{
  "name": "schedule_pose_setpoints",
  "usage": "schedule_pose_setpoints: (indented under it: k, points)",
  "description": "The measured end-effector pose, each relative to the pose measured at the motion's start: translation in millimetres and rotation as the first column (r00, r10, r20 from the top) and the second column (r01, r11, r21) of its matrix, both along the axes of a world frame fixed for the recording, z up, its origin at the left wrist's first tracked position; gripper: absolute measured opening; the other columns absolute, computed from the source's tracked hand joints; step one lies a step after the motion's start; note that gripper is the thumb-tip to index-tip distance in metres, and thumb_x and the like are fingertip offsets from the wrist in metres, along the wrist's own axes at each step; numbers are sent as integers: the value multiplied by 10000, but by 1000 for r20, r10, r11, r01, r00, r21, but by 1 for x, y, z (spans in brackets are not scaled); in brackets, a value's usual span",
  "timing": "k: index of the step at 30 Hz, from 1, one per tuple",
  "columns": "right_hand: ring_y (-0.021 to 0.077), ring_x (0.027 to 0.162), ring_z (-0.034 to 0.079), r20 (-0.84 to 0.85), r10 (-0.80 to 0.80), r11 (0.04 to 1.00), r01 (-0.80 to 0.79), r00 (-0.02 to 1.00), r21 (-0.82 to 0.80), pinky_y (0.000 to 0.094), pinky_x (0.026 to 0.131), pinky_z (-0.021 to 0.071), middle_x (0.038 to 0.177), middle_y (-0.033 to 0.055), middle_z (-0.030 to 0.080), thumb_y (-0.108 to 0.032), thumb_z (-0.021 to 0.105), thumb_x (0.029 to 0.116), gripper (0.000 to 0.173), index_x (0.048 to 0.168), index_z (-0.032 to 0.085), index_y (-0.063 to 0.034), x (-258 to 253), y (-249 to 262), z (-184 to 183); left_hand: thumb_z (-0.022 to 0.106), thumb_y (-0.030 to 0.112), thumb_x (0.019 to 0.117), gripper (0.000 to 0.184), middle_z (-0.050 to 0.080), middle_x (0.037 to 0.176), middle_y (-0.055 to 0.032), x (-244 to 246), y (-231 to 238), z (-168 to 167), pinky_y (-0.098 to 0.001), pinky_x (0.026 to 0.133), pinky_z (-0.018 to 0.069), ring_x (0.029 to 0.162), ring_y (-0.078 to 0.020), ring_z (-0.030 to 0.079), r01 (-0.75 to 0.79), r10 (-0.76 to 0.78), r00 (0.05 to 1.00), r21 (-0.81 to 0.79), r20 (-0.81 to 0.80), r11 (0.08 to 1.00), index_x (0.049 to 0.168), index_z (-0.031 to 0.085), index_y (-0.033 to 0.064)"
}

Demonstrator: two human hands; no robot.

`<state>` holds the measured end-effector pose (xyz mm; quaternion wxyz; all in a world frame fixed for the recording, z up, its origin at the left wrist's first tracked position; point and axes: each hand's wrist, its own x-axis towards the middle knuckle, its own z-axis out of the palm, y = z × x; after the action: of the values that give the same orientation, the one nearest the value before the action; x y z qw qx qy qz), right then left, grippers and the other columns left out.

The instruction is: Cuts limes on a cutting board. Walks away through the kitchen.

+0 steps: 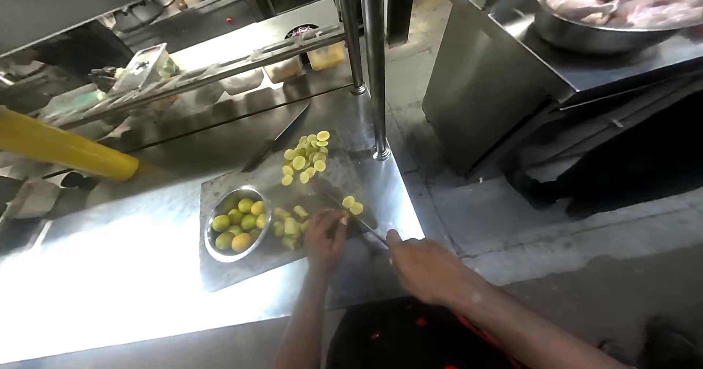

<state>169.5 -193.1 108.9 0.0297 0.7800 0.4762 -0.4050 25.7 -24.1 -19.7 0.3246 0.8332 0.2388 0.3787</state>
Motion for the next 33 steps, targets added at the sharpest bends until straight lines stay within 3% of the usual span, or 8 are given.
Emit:
schedule_pose_setpoints:
  k: [5, 16, 21, 28, 33]
  points:
    - [393, 917, 704, 43, 21, 998, -23, 999, 56, 551, 781, 563, 942, 169, 670, -307, 409, 1082, 316, 1302, 460, -86, 0, -5, 4, 654, 240, 964, 170, 718, 1051, 12, 1, 1, -1, -268, 699, 628, 803, -66, 695, -17, 17, 1000, -58, -1, 998, 1060, 735, 126]
    - [408, 888, 710, 97, 104, 994, -101, 990, -39, 546, 739, 568, 926, 179, 666, -281, 387, 1083, 301, 1295, 451, -77, 0, -6, 19, 675, 196, 915, 182, 709, 1035, -21, 0, 2, -3, -257, 717, 629, 808, -60, 693, -28, 28, 999, 20, -21, 999, 1048, 714, 79]
    - [398, 953, 705, 36, 97, 994, -95, 995, -49, 548, 794, 564, 994, 180, 674, -251, 402, 1090, 300, 1329, 449, -75, 2, 31, 16, 687, 172, 913, 164, 724, 1044, -34, 0, 0, -4, -264, 788, 625, 882, -75, 702, -43, 42, 999, 87, 10, 995, 1033, 740, 75]
    - [332, 908, 713, 74, 82, 996, -84, 994, 32, 501, 756, 579, 972, 127, 669, -193, 546, 1004, 308, 1282, 450, -99, -4, 87, -8, 687, 160, 892, 143, 736, 1055, -43, 1, 1, -7, -300, 824, 628, 939, -108, 718, -53, 55, 998, 169, -6, 984, 998, 747, 86]
    - [415, 959, 701, 22, 71, 993, -69, 997, -97, 590, 798, 560, 1010, 195, 678, -210, 481, 1041, 368, 1381, 425, -82, 2, 26, -9, 671, 180, 935, 140, 729, 1030, -26, 0, -1, -1, -283, 745, 629, 837, -87, 701, -45, 50, 998, 138, -36, 989, 1014, 750, 95]
